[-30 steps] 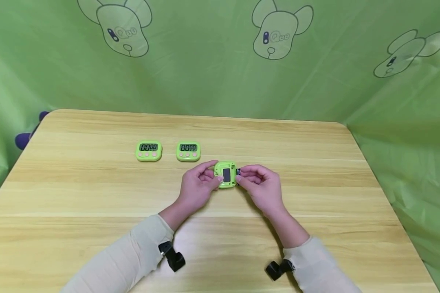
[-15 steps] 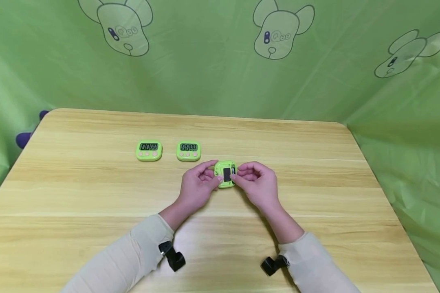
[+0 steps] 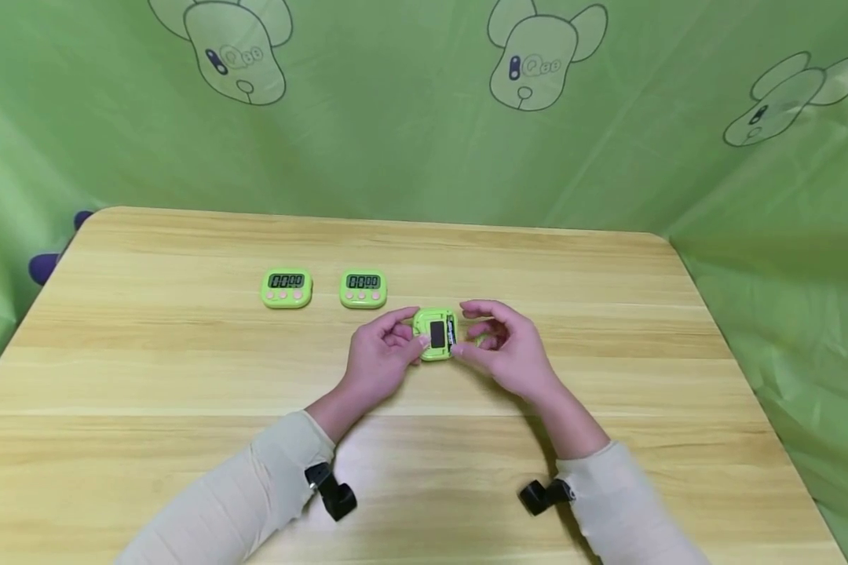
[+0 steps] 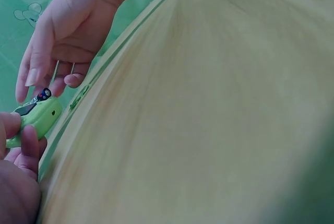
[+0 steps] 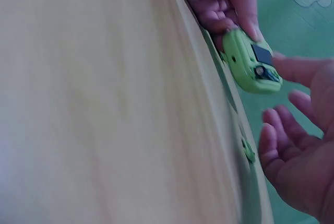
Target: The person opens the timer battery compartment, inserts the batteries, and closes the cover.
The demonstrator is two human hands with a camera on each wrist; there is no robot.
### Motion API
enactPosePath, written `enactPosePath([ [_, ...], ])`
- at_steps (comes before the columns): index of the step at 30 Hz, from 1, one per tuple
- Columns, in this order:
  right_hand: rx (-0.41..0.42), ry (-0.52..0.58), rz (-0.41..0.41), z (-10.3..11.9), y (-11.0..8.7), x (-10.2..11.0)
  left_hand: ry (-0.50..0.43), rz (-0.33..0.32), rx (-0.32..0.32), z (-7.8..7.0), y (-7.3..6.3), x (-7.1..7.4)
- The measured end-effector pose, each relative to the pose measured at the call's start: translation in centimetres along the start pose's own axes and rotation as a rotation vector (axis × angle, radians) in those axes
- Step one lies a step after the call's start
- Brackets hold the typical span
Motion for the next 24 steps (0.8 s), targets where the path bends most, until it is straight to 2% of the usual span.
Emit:
enactPosePath([
  [3, 0.031, -0.033, 0.091, -0.1, 0.1, 0.3, -0.004, 0.000, 0.006, -1.3, -0.4, -0.4],
  [8, 0.074, -0.060, 0.149, 0.0, 0.1, 0.0, -0.022, 0.005, 0.002, -1.1, -0.3, -0.3],
  [16, 0.071, -0.113, 0.152, 0.1, 0.3, -0.5, -0.035, -0.012, 0.011, -1.0, -0.3, -0.1],
  [24, 0.060, -0.103, 0.102, 0.2, 0.3, -1.0, -0.029, -0.030, 0.012, -1.4, -0.4, -0.4],
])
Point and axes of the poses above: each hand's wrist, its own y-axis towards the middle knuckle, its own x-axis out of the back of the hand, z = x × y, the point moved 1 cm from there along y, towards the middle knuckle, and after that the axes turned 14 degrees about -y, right-handed, at the moved point
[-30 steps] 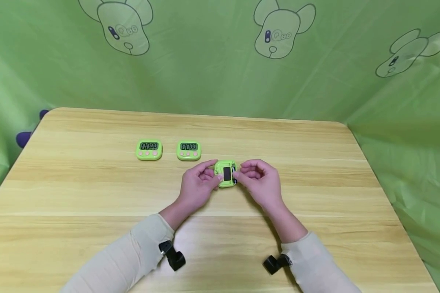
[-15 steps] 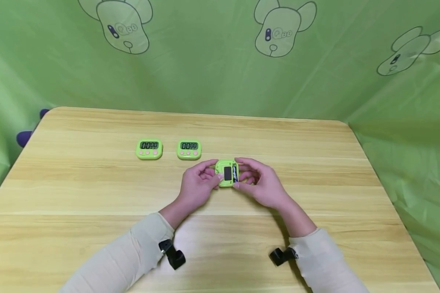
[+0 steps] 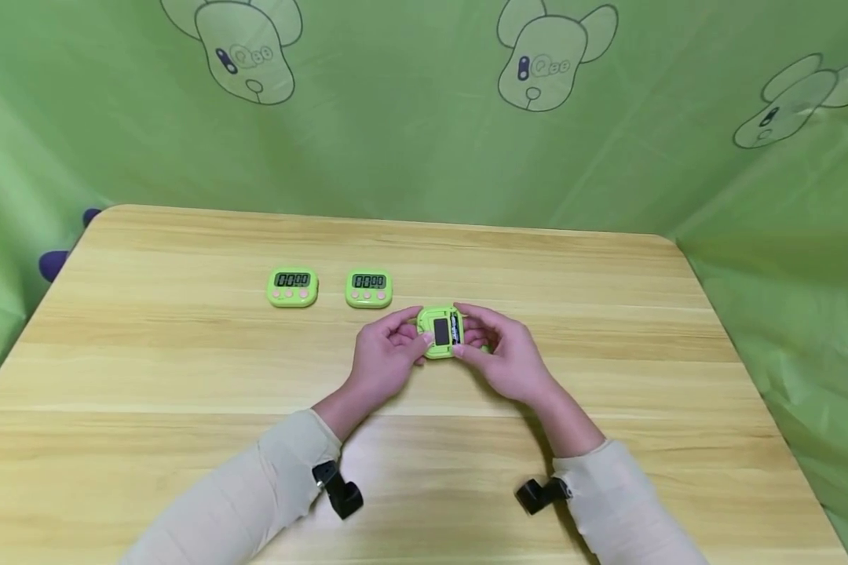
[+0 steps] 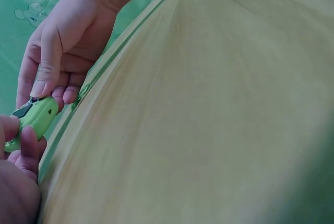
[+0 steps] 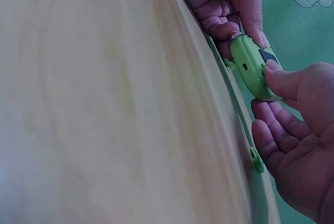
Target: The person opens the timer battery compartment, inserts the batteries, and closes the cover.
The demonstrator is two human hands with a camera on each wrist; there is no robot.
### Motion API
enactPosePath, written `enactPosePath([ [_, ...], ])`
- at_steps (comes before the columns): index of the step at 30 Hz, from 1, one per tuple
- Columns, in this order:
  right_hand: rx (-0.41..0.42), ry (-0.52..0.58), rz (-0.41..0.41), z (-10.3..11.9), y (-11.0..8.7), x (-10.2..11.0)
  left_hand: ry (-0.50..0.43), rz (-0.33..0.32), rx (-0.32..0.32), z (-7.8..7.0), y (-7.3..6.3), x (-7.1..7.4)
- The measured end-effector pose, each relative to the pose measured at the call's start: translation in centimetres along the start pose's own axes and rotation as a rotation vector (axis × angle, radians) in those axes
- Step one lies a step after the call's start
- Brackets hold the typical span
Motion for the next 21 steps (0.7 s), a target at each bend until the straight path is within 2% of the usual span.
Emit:
enactPosePath([
  [5, -0.025, 0.004, -0.037, 0.0, 0.0, -0.2, 0.004, -0.007, 0.018, 0.0, 0.1, -0.1],
  [13, -0.065, 0.071, -0.089, 0.0, 0.3, -0.3, -0.017, 0.004, 0.021, 2.9, 1.2, 0.8],
  [21, -0.096, 0.072, -0.084, -0.2, 0.2, -0.2, -0.023, 0.020, -0.007, 3.2, 1.2, 1.1],
])
Point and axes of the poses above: each hand's wrist, its own y-axis towards the middle knuckle, its own x-axis out of the back of the hand, z = x × y, the point moved 1 cm from there along y, towards the middle knuckle, and after that the axes turned 14 degrees about -y, right-handed, at the moved point
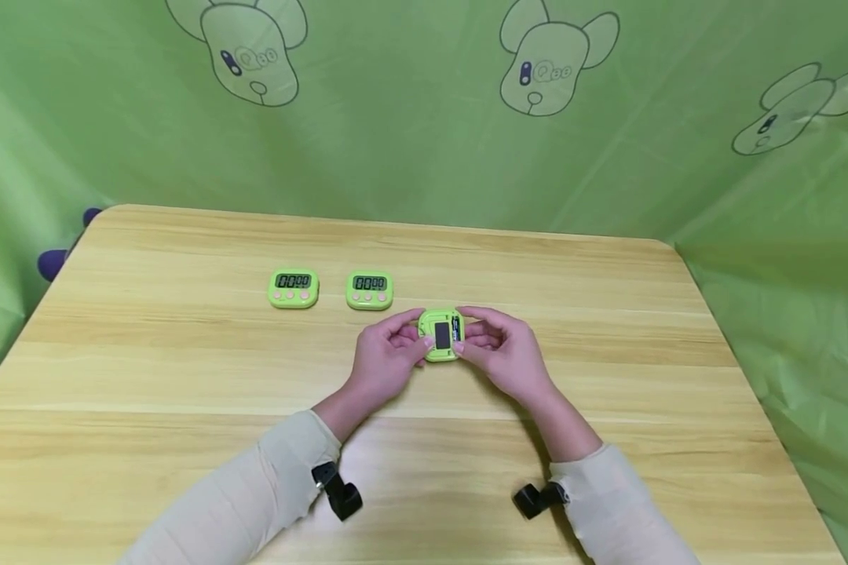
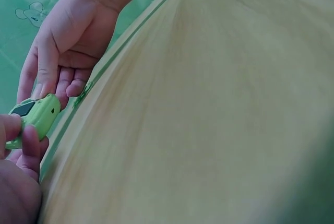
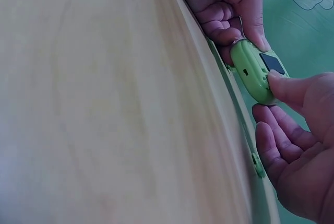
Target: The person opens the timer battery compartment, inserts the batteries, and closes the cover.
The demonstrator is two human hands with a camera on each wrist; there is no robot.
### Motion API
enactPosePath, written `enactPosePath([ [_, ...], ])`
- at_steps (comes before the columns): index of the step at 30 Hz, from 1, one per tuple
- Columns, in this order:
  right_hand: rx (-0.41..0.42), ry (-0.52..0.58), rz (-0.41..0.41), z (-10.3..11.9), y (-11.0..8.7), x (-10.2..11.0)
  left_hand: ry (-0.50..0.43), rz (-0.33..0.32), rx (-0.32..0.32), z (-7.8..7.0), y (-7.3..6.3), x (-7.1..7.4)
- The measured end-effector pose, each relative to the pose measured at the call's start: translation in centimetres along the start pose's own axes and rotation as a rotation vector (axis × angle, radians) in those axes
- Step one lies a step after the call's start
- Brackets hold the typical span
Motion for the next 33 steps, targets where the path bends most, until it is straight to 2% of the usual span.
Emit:
enactPosePath([
  [3, -0.016, 0.017, -0.014, -0.1, -0.3, 0.6, 0.007, 0.007, -0.005, 0.0, 0.0, 0.0],
  [6, -0.050, 0.007, -0.064, -0.4, -0.6, 1.4, 0.012, 0.014, -0.005, 0.0, 0.0, 0.0],
  [8, -0.102, -0.056, -0.109, -0.7, -0.8, 1.9, 0.016, 0.014, -0.001, 0.1, 0.0, 0.0],
  [12, -0.215, -0.258, -0.157, -1.4, -1.4, 2.9, 0.023, 0.013, 0.006, -0.1, 0.0, -0.1],
  [16, -0.226, -0.385, -0.154, -1.7, -1.6, 3.1, 0.024, 0.010, 0.009, -0.7, -0.2, -0.3],
  [21, -0.228, -0.432, -0.126, -1.2, -1.2, 2.4, 0.025, 0.008, 0.022, -0.5, -0.3, -0.2],
  [22, -0.241, -0.439, -0.114, -1.0, -1.0, 2.3, 0.024, 0.011, 0.020, -0.1, -0.2, -0.1],
  [27, -0.290, -0.455, -0.031, -0.4, -0.4, 2.4, 0.030, 0.019, 0.005, 0.0, -0.2, 0.0],
  [33, -0.312, -0.418, 0.081, -0.2, -0.1, 2.7, 0.028, 0.021, -0.010, -0.1, -0.2, 0.0],
])
Point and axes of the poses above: each hand's wrist, its own y-axis towards the middle knuckle, its own x-axis out of the back of the hand, z = x × y, the point moved 1 cm from there along y, towards the middle knuckle, and after that the axes turned 14 degrees about -y, right-handed, at the moved point
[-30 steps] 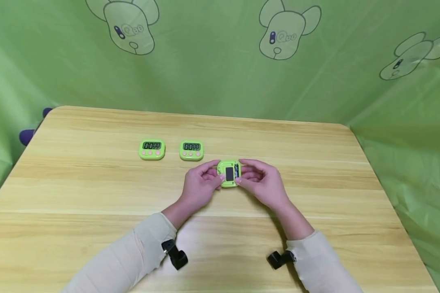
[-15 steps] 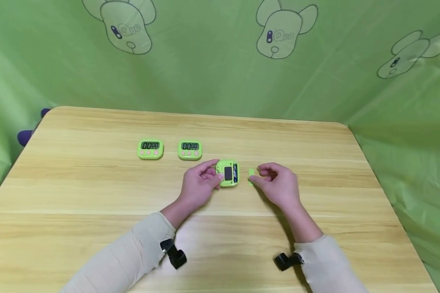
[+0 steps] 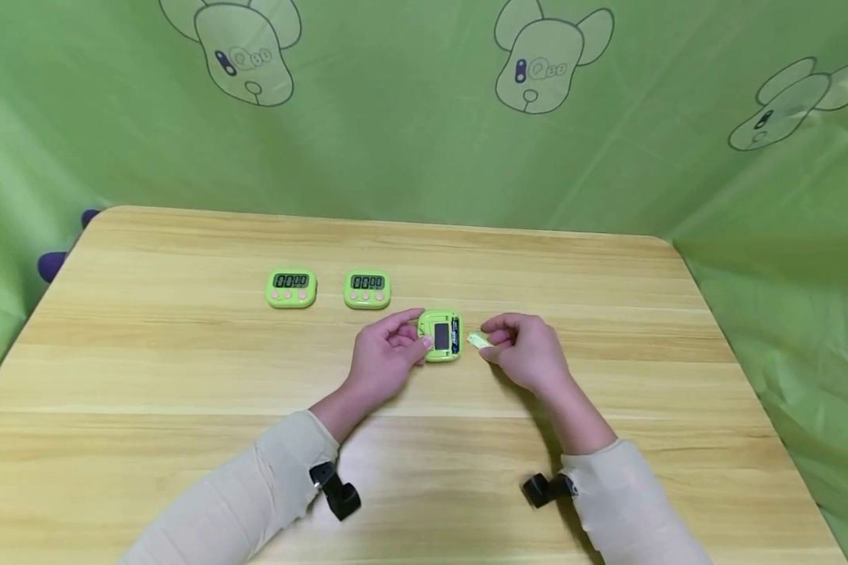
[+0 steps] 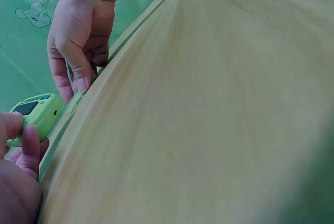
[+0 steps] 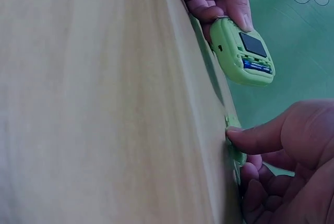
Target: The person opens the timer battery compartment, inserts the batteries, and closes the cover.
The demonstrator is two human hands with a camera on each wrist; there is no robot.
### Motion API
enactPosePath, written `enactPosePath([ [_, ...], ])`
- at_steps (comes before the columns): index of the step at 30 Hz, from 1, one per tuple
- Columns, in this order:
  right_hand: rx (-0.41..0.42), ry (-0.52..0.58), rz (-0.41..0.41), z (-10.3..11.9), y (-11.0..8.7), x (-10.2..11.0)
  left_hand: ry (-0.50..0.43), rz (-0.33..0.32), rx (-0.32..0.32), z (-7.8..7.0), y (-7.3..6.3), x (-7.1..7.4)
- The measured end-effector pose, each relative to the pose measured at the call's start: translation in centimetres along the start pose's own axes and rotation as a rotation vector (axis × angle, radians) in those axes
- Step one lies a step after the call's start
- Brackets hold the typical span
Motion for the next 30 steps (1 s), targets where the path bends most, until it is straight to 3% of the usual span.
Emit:
enactPosePath([
  [5, -0.011, 0.052, 0.012, -0.1, -0.1, 0.1, 0.003, -0.003, -0.009, 0.1, 0.1, 0.0],
  [8, -0.028, 0.146, 0.000, -0.2, -0.1, 0.0, 0.003, -0.009, -0.017, 0.1, 0.1, 0.0],
  [14, -0.048, 0.566, 0.087, 0.1, -0.3, -0.5, -0.004, -0.016, -0.013, 0.1, 0.1, 0.0],
  [17, -0.054, 0.684, 0.097, 0.4, -0.4, -0.8, -0.001, -0.018, -0.005, 0.2, 0.1, 0.0],
  [20, -0.046, 0.693, 0.088, 0.7, -0.5, -1.1, 0.005, -0.022, 0.006, 0.2, 0.2, 0.0],
  [25, -0.011, 0.592, 0.053, 1.1, -0.6, -1.5, 0.019, -0.019, 0.020, -0.2, 0.1, -0.2],
  [30, 0.006, 0.548, 0.020, 1.4, -0.5, -1.9, 0.025, -0.007, 0.012, -2.3, -0.6, -0.8],
])
Point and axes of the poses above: each hand's wrist, its own y-axis towards the middle knuckle, its own x-axis out of the back of the hand, z = x × y, the point moved 1 cm from there along y, towards the middle knuckle, and after that the axes turned 14 degrees about -y, right-handed, at the moved point
